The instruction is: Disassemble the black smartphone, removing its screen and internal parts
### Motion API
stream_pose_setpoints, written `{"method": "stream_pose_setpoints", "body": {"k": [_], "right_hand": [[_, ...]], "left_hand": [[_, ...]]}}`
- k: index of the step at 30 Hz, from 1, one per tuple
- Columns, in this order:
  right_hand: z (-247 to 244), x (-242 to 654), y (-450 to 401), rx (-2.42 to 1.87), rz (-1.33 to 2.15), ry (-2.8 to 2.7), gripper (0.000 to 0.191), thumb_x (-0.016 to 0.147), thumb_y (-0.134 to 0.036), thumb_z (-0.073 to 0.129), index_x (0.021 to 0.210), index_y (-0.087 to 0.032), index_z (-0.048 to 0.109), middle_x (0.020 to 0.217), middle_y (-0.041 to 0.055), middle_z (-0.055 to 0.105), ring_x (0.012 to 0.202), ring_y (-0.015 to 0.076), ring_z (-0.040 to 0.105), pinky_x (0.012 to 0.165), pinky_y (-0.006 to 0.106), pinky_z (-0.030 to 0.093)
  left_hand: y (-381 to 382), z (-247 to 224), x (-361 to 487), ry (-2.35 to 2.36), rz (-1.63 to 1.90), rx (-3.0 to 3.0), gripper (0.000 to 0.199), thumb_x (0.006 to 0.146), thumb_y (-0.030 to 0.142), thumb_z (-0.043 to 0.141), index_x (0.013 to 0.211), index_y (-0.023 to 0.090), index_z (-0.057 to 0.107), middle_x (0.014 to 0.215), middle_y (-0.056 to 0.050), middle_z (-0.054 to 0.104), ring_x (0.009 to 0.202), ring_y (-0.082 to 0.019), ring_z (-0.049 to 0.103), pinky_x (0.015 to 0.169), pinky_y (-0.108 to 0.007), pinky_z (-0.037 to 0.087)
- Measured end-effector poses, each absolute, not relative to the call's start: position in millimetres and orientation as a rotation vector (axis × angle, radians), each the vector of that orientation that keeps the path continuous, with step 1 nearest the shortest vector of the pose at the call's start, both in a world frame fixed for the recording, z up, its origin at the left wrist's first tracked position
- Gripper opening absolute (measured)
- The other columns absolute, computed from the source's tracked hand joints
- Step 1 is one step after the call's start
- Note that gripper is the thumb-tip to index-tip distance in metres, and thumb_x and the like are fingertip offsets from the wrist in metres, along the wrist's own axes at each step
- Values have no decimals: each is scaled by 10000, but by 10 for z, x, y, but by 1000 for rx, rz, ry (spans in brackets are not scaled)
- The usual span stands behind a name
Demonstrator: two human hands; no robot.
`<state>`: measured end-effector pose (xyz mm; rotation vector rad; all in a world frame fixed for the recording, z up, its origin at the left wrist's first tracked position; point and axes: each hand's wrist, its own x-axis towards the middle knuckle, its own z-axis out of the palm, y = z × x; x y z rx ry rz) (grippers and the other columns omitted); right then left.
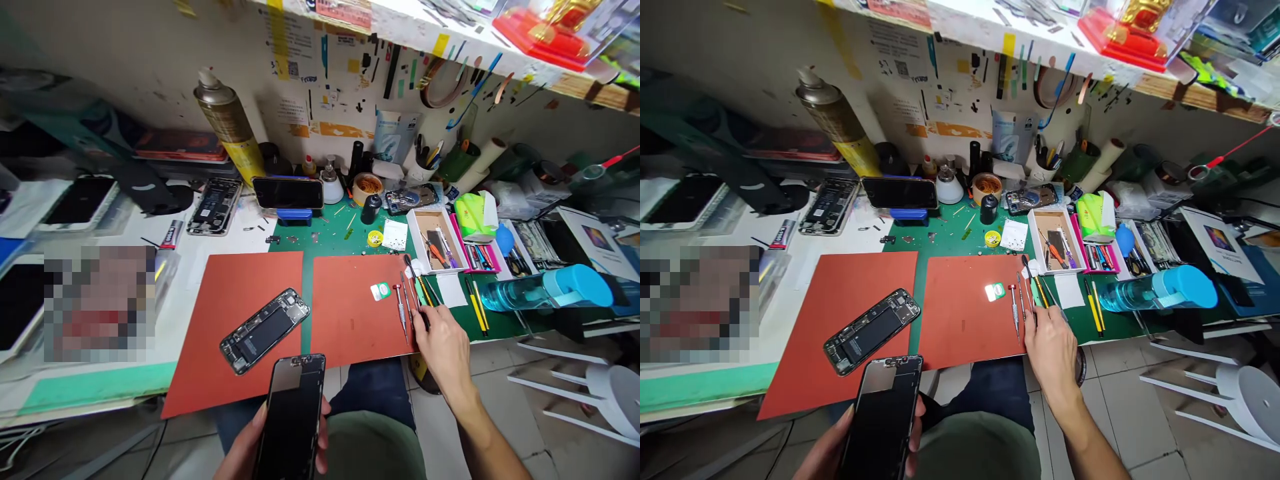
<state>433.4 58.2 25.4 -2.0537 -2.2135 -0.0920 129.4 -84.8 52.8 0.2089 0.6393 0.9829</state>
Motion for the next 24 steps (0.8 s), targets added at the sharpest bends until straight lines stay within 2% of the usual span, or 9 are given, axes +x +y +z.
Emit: {"method": "stream_pose_setpoints", "body": {"k": [4, 8, 15, 17, 20, 24], "right_hand": [[303, 4272, 576, -2094, -64, -2235, 251, 1104, -285, 507, 1081, -157, 722, 987, 112, 737, 753, 226, 692, 612, 325, 376], [359, 4259, 561, -2111, -105, -2386, 217, 1100, -286, 500, 1191, -168, 657, 981, 100, 745, 666, 212, 688, 553, 314, 327], [261, 4387, 615, -1979, -219, -2666, 304, 994, -196, 561, 1293, -203, 615, 763, 48, 698, 507, 236, 667, 489, 332, 282], [218, 4411, 638, -1974, -216, -2669, 309, 996, -222, 560, 1299, -208, 619, 736, 46, 697, 500, 246, 664, 489, 337, 287], [178, 4448, 686, -1942, -128, -2596, 262, 1016, -321, 534, 1229, -208, 636, 850, 83, 759, 563, 260, 690, 508, 345, 345], [221, 4605, 778, -1881, 76, -2467, 363, 980, -455, 524, 1198, -231, 709, 955, 109, 785, 670, 288, 719, 542, 367, 444]], "left_hand": [[-905, 605, 1390, 763, 996, 173, 676, 1060, 685, 476, 1237, 106, 774, 996, -152, 783, 857, -289, 773, 844, -385, 582], [-930, 617, 1463, 825, 1009, 184, 784, 1037, 751, 422, 1177, 63, 772, 913, -156, 763, 773, -263, 753, 797, -358, 556], [-983, 527, 1504, 828, 1124, 242, 875, 1015, 821, 378, 1169, 50, 760, 914, -173, 762, 742, -252, 754, 777, -353, 547], [-1006, 503, 1508, 809, 1159, 259, 869, 1011, 821, 396, 1177, 48, 759, 919, -173, 764, 740, -253, 755, 775, -355, 550], [-1022, 487, 1497, 779, 1175, 256, 848, 1021, 796, 410, 1175, 39, 761, 909, -172, 765, 732, -253, 762, 764, -349, 550], [-1026, 496, 1463, 730, 1171, 232, 874, 1030, 796, 366, 1165, 27, 760, 901, -178, 769, 722, -252, 774, 732, -323, 537]]}}
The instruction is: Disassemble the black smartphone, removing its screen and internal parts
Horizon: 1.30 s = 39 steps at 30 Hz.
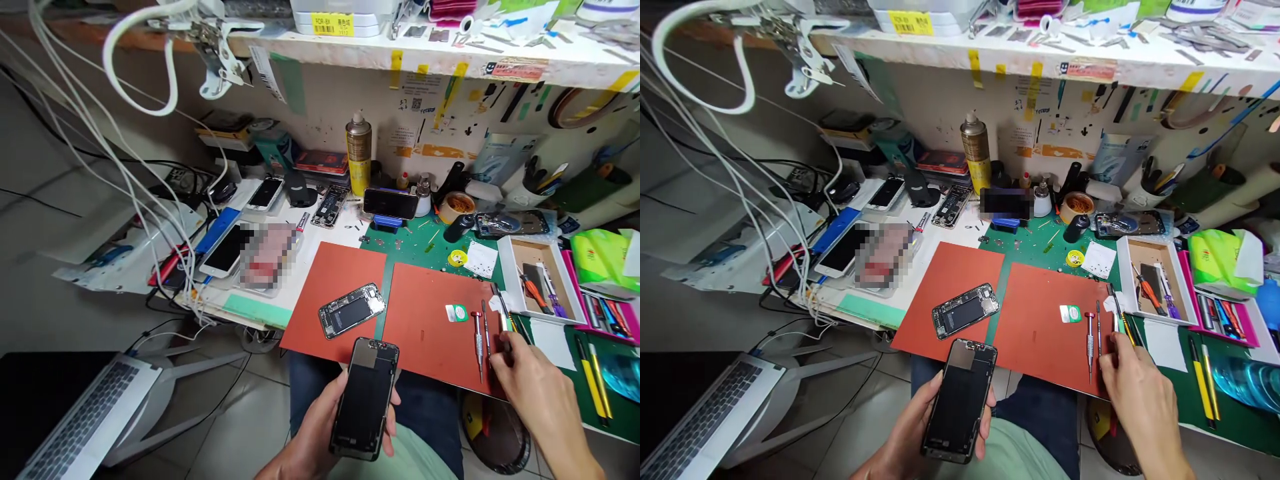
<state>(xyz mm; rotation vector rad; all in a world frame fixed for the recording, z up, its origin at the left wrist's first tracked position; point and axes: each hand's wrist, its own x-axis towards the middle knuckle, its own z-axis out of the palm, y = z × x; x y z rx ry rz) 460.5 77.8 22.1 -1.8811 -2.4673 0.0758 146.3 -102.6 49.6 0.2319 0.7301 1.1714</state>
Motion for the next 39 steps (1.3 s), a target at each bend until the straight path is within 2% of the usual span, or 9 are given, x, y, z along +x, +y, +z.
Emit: {"method": "stream_pose_setpoints", "body": {"k": [5, 8, 10, 16, 21, 25, 28, 33, 39], "right_hand": [[378, 4830, 799, -1756, 854, -2060, 331, 872, -540, 673, 1000, -298, 859, 971, 80, 816, 603, 234, 706, 561, 374, 577], [412, 4715, 662, -1445, 1333, -1737, 333, 937, -490, 691, 1098, -254, 863, 1041, 139, 819, 818, 296, 798, 709, 402, 664], [411, 4532, 540, -1281, 1469, -1547, 339, 923, -454, 776, 1189, -252, 834, 1043, 145, 813, 948, 328, 812, 803, 427, 678], [519, 3974, 417, -1297, 1114, -1597, 258, 993, -443, 757, 1170, -274, 837, 892, 41, 700, 709, 174, 651, 621, 302, 548], [505, 3681, 532, -1277, 897, -1893, 295, 1059, -473, 647, 1109, -263, 848, 1015, 72, 765, 881, 208, 740, 700, 296, 583], [434, 3640, 519, -1345, 739, -1938, 337, 1029, -510, 674, 964, -228, 847, 1023, 96, 830, 784, 221, 782, 686, 322, 638], [542, 3676, 409, -1356, 941, -1683, 255, 977, -458, 770, 1015, -218, 846, 952, 88, 846, 733, 244, 810, 706, 368, 699], [820, 3462, 181, -1053, 1415, -1144, 163, 923, -288, 857, 1045, -219, 775, 875, 58, 829, 678, 244, 812, 611, 371, 706], [773, 3079, -35, -1094, 1152, -1210, 130, 990, -325, 781, 1040, -237, 700, 882, 34, 807, 726, 195, 814, 685, 300, 695]], "left_hand": [[-1043, 493, 1432, 685, 1176, 221, 881, 1031, 791, 365, 1172, 13, 754, 910, -183, 767, 729, -257, 782, 746, -327, 550], [-1052, 486, 1435, 682, 1180, 233, 862, 1033, 781, 382, 1176, 17, 755, 923, -183, 767, 744, -258, 783, 748, -328, 554], [-1055, 485, 1446, 691, 1196, 248, 852, 1033, 773, 394, 1178, 16, 754, 927, -184, 766, 746, -258, 780, 750, -329, 552], [-1070, 513, 1467, 700, 1211, 260, 827, 1052, 753, 376, 1204, 25, 738, 938, -189, 768, 746, -267, 782, 751, -346, 563], [-1083, 543, 1458, 667, 1150, 215, 860, 1054, 776, 321, 1176, 33, 738, 918, -177, 772, 728, -258, 788, 742, -333, 553], [-1089, 534, 1456, 674, 1146, 213, 866, 1045, 786, 332, 1181, 37, 743, 927, -175, 775, 736, -256, 785, 749, -332, 552], [-1079, 556, 1460, 683, 1137, 213, 863, 1039, 789, 351, 1183, 31, 738, 917, -183, 772, 725, -256, 778, 738, -326, 541], [-1043, 656, 1481, 749, 1094, 214, 826, 1039, 785, 375, 1154, 52, 740, 875, -167, 766, 699, -243, 754, 738, -323, 528], [-1046, 662, 1488, 759, 1094, 290, 851, 1017, 814, 401, 1200, 56, 741, 869, -155, 761, 698, -228, 742, 725, -309, 528]]}}
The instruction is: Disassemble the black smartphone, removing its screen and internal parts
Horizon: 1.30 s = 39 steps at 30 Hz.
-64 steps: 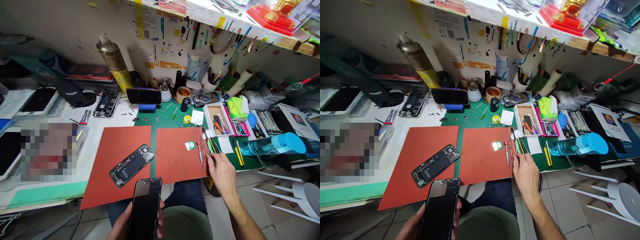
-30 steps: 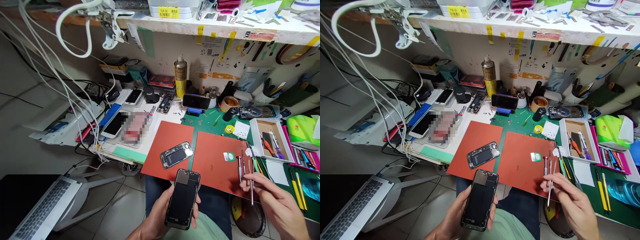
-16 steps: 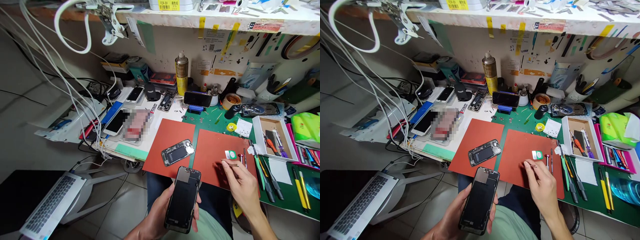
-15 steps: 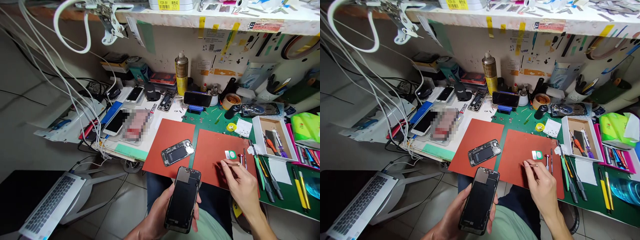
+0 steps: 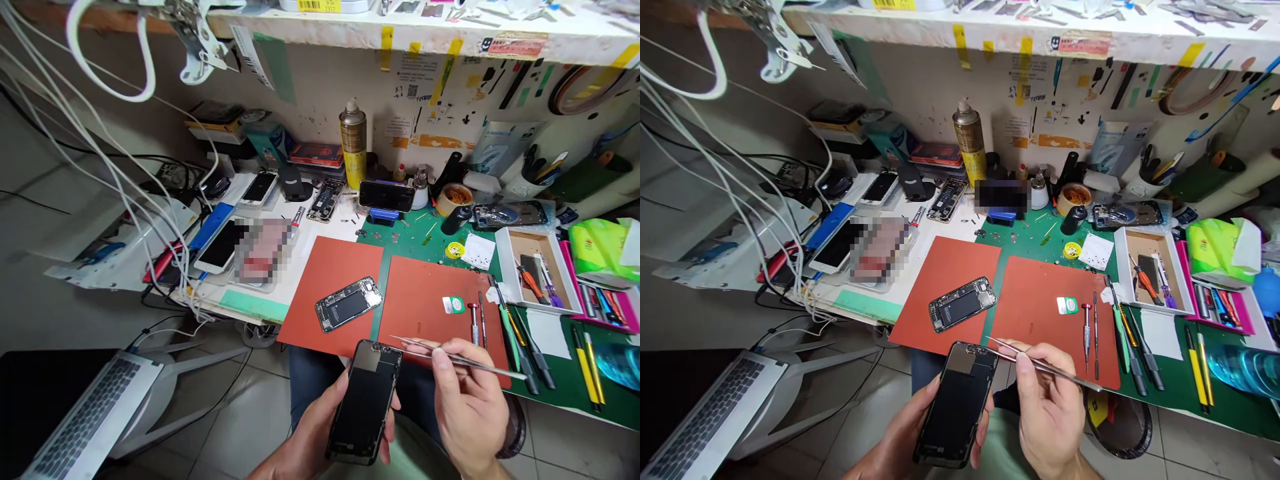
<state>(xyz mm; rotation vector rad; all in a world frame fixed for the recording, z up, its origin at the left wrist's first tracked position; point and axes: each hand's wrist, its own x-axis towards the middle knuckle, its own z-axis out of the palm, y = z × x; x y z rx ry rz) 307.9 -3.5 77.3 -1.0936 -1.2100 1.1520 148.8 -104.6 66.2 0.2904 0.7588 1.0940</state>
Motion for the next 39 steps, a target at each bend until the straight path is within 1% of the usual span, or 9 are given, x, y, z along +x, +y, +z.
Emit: {"method": "stream_pose_setpoints", "body": {"k": [2, 4, 9, 11, 16, 22, 29, 35, 39], "right_hand": [[728, 3048, -97, -1096, 1066, -1266, 115, 1000, -321, 763, 1047, -242, 694, 901, 34, 803, 751, 190, 817, 678, 276, 681], [699, 3045, -138, -1076, 1061, -1282, 92, 1019, -296, 735, 1078, -245, 686, 928, 35, 809, 782, 194, 827, 686, 274, 680], [694, 3046, -155, -1036, 1100, -1283, 105, 1022, -241, 724, 1120, -259, 690, 979, 36, 833, 881, 226, 854, 761, 307, 705], [703, 3038, -149, -1031, 1108, -1285, 112, 1018, -228, 726, 1119, -265, 695, 985, 34, 840, 885, 232, 856, 769, 314, 707], [718, 3023, -139, -1024, 1082, -1302, 101, 1023, -218, 720, 1106, -272, 700, 966, 17, 842, 862, 207, 855, 750, 273, 695], [735, 3010, -115, -1030, 1055, -1318, 70, 1019, -228, 732, 1081, -242, 704, 958, 45, 852, 840, 237, 861, 734, 299, 714], [749, 3001, -105, -983, 1101, -1278, 145, 1018, -145, 703, 1108, -259, 697, 984, 15, 865, 886, 199, 862, 801, 210, 695], [728, 3003, -106, -968, 1108, -1320, 179, 1023, -119, 682, 1136, -258, 681, 1020, 24, 868, 916, 217, 860, 828, 243, 708], [712, 3007, -114, -978, 1080, -1320, 178, 1017, -119, 688, 1129, -257, 688, 1011, 18, 864, 912, 208, 861, 828, 231, 704]], "left_hand": [[-1051, 654, 1482, 769, 1086, 303, 851, 1005, 825, 423, 1199, 60, 742, 877, -147, 757, 701, -226, 742, 736, -315, 536], [-1055, 652, 1479, 777, 1079, 305, 847, 996, 831, 442, 1195, 65, 743, 889, -143, 757, 711, -224, 743, 743, -317, 541], [-1058, 648, 1487, 749, 1090, 285, 841, 992, 833, 456, 1192, 69, 746, 900, -142, 756, 725, -223, 737, 748, -328, 557], [-1055, 645, 1490, 751, 1090, 279, 838, 999, 827, 448, 1185, 67, 747, 908, -145, 755, 734, -223, 735, 757, -334, 563], [-1042, 659, 1491, 775, 1088, 279, 835, 991, 832, 459, 1166, 68, 747, 906, -145, 755, 733, -219, 736, 756, -330, 565], [-1031, 660, 1482, 797, 1061, 289, 857, 998, 840, 422, 1178, 65, 739, 914, -151, 752, 742, -227, 744, 771, -342, 564], [-1017, 666, 1482, 802, 1050, 282, 854, 1003, 837, 413, 1147, 62, 743, 910, -151, 749, 735, -221, 744, 759, -331, 564], [-1034, 642, 1493, 774, 1048, 273, 869, 996, 843, 425, 1196, 59, 741, 924, -157, 751, 742, -237, 755, 764, -347, 569], [-1035, 644, 1499, 777, 1051, 257, 869, 1000, 836, 428, 1202, 52, 744, 921, -163, 754, 740, -242, 759, 754, -350, 575]]}}
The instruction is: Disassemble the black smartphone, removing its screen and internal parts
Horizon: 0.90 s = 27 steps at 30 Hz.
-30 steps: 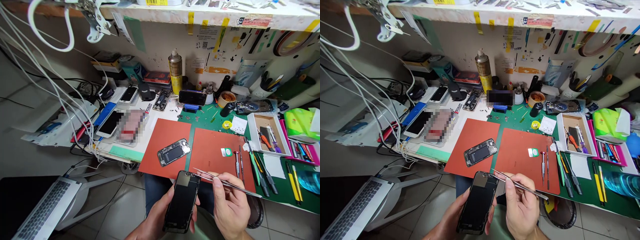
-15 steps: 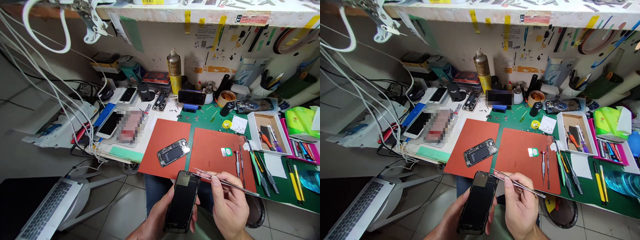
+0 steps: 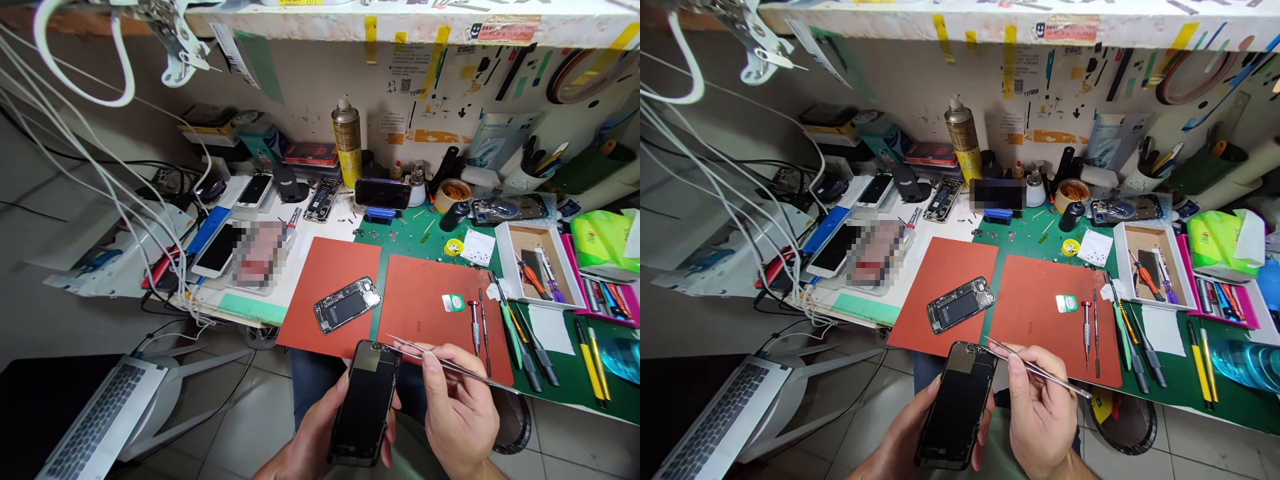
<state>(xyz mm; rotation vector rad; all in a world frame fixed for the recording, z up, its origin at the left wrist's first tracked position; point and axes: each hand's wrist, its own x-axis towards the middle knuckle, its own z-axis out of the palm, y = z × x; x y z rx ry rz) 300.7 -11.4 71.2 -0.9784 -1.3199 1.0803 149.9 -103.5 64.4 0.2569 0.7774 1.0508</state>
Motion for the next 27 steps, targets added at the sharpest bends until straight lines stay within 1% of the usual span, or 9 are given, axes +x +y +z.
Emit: {"method": "stream_pose_setpoints", "body": {"k": [6, 9, 15, 19, 21, 25, 27], "right_hand": [[719, 2996, -105, -989, 1082, -1318, 170, 1012, -132, 703, 1121, -262, 704, 1007, 16, 862, 904, 206, 862, 837, 241, 705], [729, 2978, -93, -986, 1150, -1239, 135, 1019, -156, 703, 1099, -265, 711, 972, 9, 862, 872, 208, 863, 809, 247, 710], [690, 2969, -78, -1010, 1234, -1134, 83, 1013, -209, 744, 1074, -262, 731, 941, 19, 859, 836, 196, 860, 748, 220, 694], [662, 2981, -61, -1019, 1391, -1038, 37, 1047, -274, 718, 1077, -258, 703, 924, 50, 858, 853, 228, 860, 728, 275, 701], [656, 2990, -69, -1020, 1425, -1016, 37, 1060, -280, 702, 1087, -257, 690, 925, 57, 856, 862, 241, 861, 725, 299, 704], [646, 3011, -129, -1015, 1315, -1062, 74, 1043, -228, 713, 1107, -257, 689, 947, 42, 851, 873, 242, 861, 741, 308, 707], [637, 3017, -160, -1014, 1265, -1092, 86, 1033, -219, 719, 1109, -249, 692, 963, 45, 847, 886, 250, 861, 759, 333, 716]], "left_hand": [[-1039, 626, 1497, 780, 1060, 261, 855, 1016, 817, 422, 1237, 53, 736, 944, -172, 760, 755, -251, 764, 770, -362, 583], [-1047, 611, 1504, 771, 1055, 234, 848, 1018, 808, 426, 1217, 47, 742, 935, -179, 763, 757, -259, 773, 762, -363, 591], [-1040, 590, 1518, 723, 1054, 174, 831, 1025, 786, 438, 1189, 37, 758, 916, -186, 773, 738, -254, 783, 719, -342, 601], [-1044, 585, 1511, 674, 1055, 136, 830, 1024, 789, 438, 1169, 40, 765, 892, -172, 775, 707, -235, 776, 682, -315, 595], [-1045, 592, 1507, 670, 1051, 133, 830, 1028, 784, 432, 1150, 35, 768, 883, -170, 775, 700, -233, 775, 672, -309, 591], [-1030, 627, 1509, 674, 1048, 138, 841, 1022, 791, 437, 1131, 26, 768, 863, -170, 772, 699, -237, 773, 666, -305, 585], [-1015, 649, 1515, 667, 1047, 127, 824, 1023, 785, 445, 1131, 34, 767, 866, -168, 775, 701, -239, 776, 666, -303, 580]]}}
